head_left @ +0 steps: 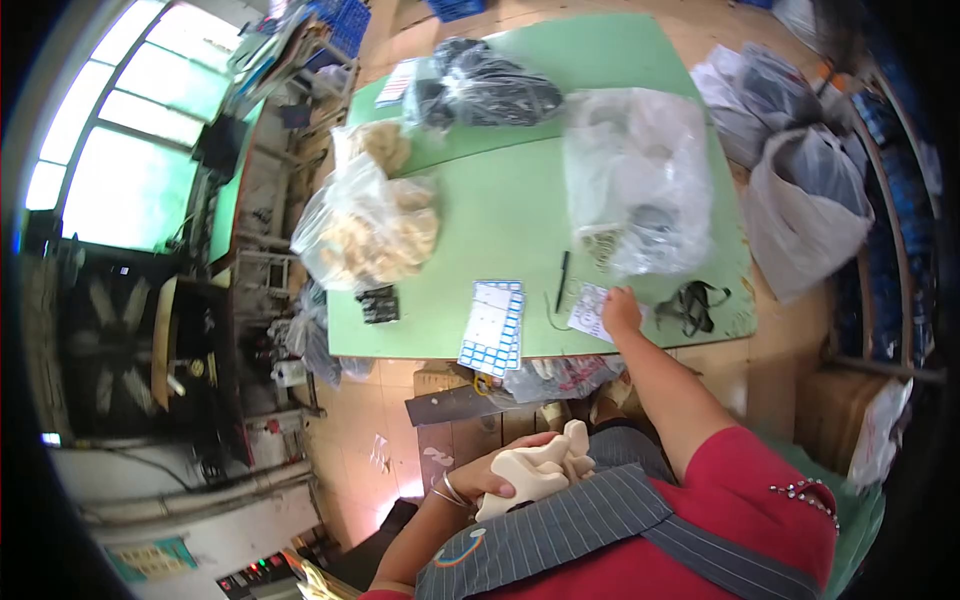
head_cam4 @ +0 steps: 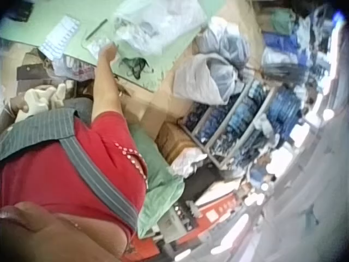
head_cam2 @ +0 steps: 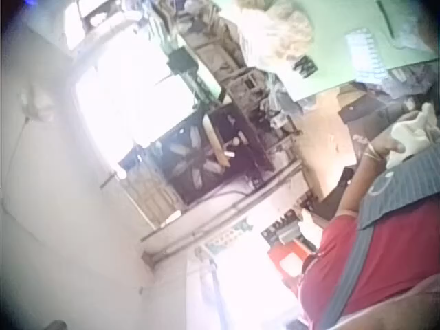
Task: Operating a die-cutting machine to cut multiple shoe components from a sheet of material.
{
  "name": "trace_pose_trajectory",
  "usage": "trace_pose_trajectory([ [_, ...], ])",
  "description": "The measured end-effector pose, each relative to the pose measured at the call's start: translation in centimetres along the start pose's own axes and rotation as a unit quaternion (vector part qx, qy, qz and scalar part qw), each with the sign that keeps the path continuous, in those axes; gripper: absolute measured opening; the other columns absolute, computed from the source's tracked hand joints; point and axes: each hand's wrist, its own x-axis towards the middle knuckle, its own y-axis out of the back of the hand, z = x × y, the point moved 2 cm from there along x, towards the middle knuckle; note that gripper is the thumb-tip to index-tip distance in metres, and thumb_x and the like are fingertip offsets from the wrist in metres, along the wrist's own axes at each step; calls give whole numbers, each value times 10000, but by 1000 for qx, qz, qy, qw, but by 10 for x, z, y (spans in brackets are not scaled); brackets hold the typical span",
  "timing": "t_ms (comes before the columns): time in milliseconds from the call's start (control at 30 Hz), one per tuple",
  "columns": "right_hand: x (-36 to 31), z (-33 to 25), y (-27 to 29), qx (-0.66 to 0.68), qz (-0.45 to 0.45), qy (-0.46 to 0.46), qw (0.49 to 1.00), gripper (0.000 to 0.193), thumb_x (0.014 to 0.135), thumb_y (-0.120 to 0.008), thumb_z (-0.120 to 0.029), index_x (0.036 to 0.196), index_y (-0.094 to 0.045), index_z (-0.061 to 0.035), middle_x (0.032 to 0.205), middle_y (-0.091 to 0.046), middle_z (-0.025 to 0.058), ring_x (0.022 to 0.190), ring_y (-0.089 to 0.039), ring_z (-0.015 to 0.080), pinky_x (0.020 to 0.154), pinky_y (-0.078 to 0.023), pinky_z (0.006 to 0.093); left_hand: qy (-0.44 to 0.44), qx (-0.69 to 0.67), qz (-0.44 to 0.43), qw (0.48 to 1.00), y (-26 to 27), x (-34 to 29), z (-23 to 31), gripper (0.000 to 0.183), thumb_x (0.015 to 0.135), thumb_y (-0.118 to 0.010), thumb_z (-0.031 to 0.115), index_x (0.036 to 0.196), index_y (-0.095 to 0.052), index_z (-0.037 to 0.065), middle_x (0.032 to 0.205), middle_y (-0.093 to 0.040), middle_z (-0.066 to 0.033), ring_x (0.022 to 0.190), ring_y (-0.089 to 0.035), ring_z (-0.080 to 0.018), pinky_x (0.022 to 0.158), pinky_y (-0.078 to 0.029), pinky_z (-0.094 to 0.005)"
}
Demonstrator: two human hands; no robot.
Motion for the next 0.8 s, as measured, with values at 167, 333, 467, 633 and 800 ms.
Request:
trace_pose_trajectory([
  [167, -34, -16, 11, 100, -20, 162, 982, 149, 857, -527, -195, 866, -564, -51, 814, -609, 183, 764, -600, 393, 659, -466, 496, -64, 22, -23, 997, 11, -12, -13, 1150, 524, -802, 280, 1458, -180, 30, 1385, -406, -140, 1257, -438, -241, 1087, -290, -345],
  [333, -154, -43, -8, 140, -453, 187, 861, 313, 802, -611, -183, 1083, -618, -45, 822, -664, 127, 736, -638, 238, 665, -506, 362, -102, 31, -60, 993, 29, -23, -18, 1145, 539, -806, 296, 1454, -177, 12, 1396, -396, -156, 1271, -428, -238, 1097, -276, -353],
  [467, -219, -104, 32, 216, -687, 155, 677, 424, 839, -648, -195, 1224, -554, -46, 1087, -625, 74, 940, -608, 164, 810, -504, 301, -157, 89, -74, 981, 57, -43, -26, 1177, 548, -827, 360, 1458, -164, 15, 1440, -325, -171, 1327, -345, -256, 1112, -236, -365],
  [633, -253, -131, 16, 386, -661, 42, 642, 369, 829, -686, -188, 1132, -547, -30, 1196, -546, 71, 1051, -535, 131, 928, -436, 290, -247, 112, -69, 960, 104, -76, -38, 1375, 514, -861, 445, 1482, 42, 73, 1524, -101, -185, 1415, -135, -284, 1138, -117, -390],
  [800, -294, -193, -10, 475, -597, 104, 638, 387, 810, -697, -158, 1137, -517, -55, 1129, -549, 58, 1041, -543, 145, 917, -442, 298, -285, 91, -113, 948, 154, -137, -29, 1396, 527, -858, 387, 1474, 144, 165, 1527, -49, -221, 1412, -135, -313, 1134, -138, -402],
])
